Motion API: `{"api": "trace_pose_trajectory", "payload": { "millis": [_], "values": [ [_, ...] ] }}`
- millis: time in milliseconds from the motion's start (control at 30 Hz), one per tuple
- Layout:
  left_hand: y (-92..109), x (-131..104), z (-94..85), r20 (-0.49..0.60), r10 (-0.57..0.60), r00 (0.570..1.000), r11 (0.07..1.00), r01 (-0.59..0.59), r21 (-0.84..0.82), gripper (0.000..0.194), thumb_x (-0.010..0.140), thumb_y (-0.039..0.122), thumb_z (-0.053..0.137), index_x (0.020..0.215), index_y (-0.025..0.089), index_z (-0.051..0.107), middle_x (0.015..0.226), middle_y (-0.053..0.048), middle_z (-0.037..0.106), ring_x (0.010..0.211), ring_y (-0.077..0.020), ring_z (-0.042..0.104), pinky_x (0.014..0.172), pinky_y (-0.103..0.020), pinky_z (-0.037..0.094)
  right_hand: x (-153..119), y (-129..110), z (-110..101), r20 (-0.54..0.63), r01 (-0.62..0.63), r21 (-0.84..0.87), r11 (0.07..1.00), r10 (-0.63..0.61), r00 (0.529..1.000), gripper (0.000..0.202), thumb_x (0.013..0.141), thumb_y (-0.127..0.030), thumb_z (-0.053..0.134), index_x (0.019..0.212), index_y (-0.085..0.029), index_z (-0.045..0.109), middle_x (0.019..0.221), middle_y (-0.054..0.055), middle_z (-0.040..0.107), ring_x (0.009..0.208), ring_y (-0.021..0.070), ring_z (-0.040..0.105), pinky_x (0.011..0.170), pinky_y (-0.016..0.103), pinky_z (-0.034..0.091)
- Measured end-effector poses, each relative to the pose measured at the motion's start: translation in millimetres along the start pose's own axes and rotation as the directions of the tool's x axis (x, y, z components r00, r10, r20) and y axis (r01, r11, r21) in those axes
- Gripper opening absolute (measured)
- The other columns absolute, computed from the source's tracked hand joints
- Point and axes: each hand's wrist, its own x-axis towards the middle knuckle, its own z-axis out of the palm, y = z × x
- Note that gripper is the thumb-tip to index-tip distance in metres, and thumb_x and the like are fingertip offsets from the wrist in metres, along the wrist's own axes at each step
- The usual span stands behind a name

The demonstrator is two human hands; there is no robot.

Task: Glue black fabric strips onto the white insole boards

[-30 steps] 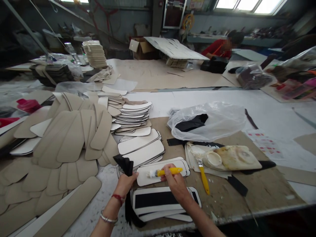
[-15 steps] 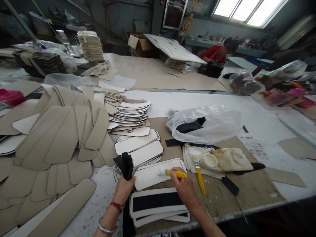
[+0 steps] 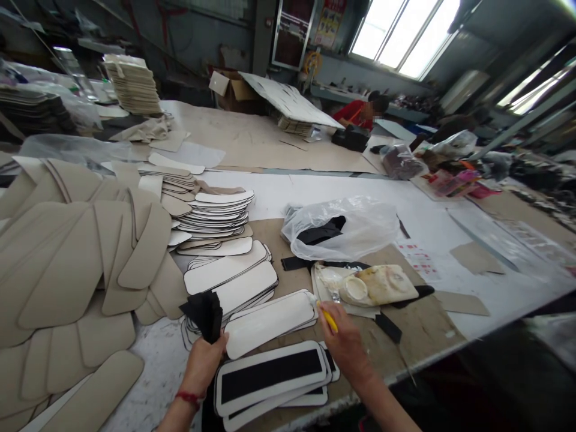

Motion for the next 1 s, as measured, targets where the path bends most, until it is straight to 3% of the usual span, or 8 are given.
{"api": "trace_pose_trajectory", "payload": {
  "millis": [100,200,300,433,600,833,900,1000],
  "values": [
    [2,0,2.2,0.008,0.000,1.000,1.000,0.000,-0.002,0.031,0.062,0.045,0.055,0.053,0.015,0.056,0.041,0.000,0.050,0.043,-0.0147,0.045,0.047,-0.028,0.035,-9,-21,10,0.056,0.048,-0.035,0.998,-0.046,0.997,0.019,0.086,-0.018,0.038,0.095,-0.017,0.055,0.089,0.009,0.059,0.088,0.0196,0.056,0.079,0.035,0.048],
    [12,-5,2.9,0.024,-0.009,1.000,0.999,0.009,-0.041,0.031,0.059,0.045,0.057,0.056,0.014,0.056,0.042,0.001,0.048,0.043,-0.0140,0.044,0.047,-0.027,0.034,-17,-52,19,0.142,0.095,0.122,0.988,-0.112,0.984,0.019,0.085,-0.013,0.038,0.093,-0.018,0.055,0.087,0.007,0.059,0.085,0.0181,0.055,0.075,0.031,0.048],
    [27,-16,-5.1,0.017,0.030,0.999,0.997,-0.029,-0.078,0.036,0.056,0.049,0.061,0.064,0.014,0.059,0.045,0.003,0.048,0.045,-0.0132,0.042,0.046,-0.027,0.033,-14,-79,11,0.144,0.011,0.394,0.919,-0.074,0.987,0.016,0.085,-0.018,0.038,0.092,-0.019,0.053,0.085,0.006,0.057,0.083,0.0158,0.054,0.075,0.028,0.046],
    [52,-45,-32.5,0.027,0.062,0.998,0.977,-0.055,-0.205,0.036,0.062,0.052,0.055,0.056,0.016,0.053,0.039,0.006,0.037,0.039,-0.0097,0.033,0.040,-0.024,0.027,8,-91,-12,0.181,-0.161,0.546,0.822,0.072,0.981,0.019,0.088,-0.027,0.035,0.082,-0.019,0.051,0.083,0.005,0.054,0.083,0.0159,0.051,0.077,0.030,0.042],
    [82,-96,-61.5,0.279,0.143,0.950,0.868,0.015,-0.496,0.028,0.074,0.043,0.047,0.075,0.016,0.054,0.054,0.003,0.051,0.047,-0.0089,0.043,0.047,-0.021,0.035,37,-113,-12,0.421,-0.346,0.652,0.675,0.058,0.905,0.027,0.088,-0.038,0.034,0.074,-0.019,0.048,0.061,-0.003,0.044,0.057,0.0106,0.043,0.056,0.023,0.037],
    [91,-130,-56.8,0.359,0.187,0.914,0.907,-0.021,-0.421,0.040,0.072,0.048,0.053,0.062,0.010,0.058,0.052,-0.005,0.058,0.045,-0.0095,0.048,0.047,-0.022,0.035,39,-173,-5,0.716,-0.657,0.676,0.334,-0.083,0.693,0.027,0.068,-0.039,0.063,0.068,-0.018,0.045,0.052,-0.008,0.043,0.043,0.0059,0.038,0.042,0.019,0.029],
    [86,-129,-54.3,0.363,0.175,0.915,0.910,-0.009,-0.415,0.040,0.070,0.048,0.056,0.063,0.009,0.060,0.054,-0.007,0.060,0.046,-0.0106,0.051,0.047,-0.023,0.036,35,-176,-5,0.732,-0.698,0.667,0.260,-0.057,0.679,0.030,0.067,-0.040,0.063,0.067,-0.020,0.041,0.047,-0.009,0.040,0.038,0.0056,0.037,0.039,0.019,0.027],
    [78,-127,-52.3,0.361,0.179,0.915,0.881,0.014,-0.473,0.035,0.067,0.042,0.063,0.075,0.008,0.062,0.063,-0.008,0.064,0.053,-0.0140,0.057,0.051,-0.024,0.040,29,-170,-4,0.692,-0.674,0.700,0.237,0.008,0.722,0.028,0.072,-0.043,0.059,0.073,-0.020,0.042,0.049,-0.010,0.039,0.037,0.0040,0.032,0.037,0.017,0.025]
  ]
}}
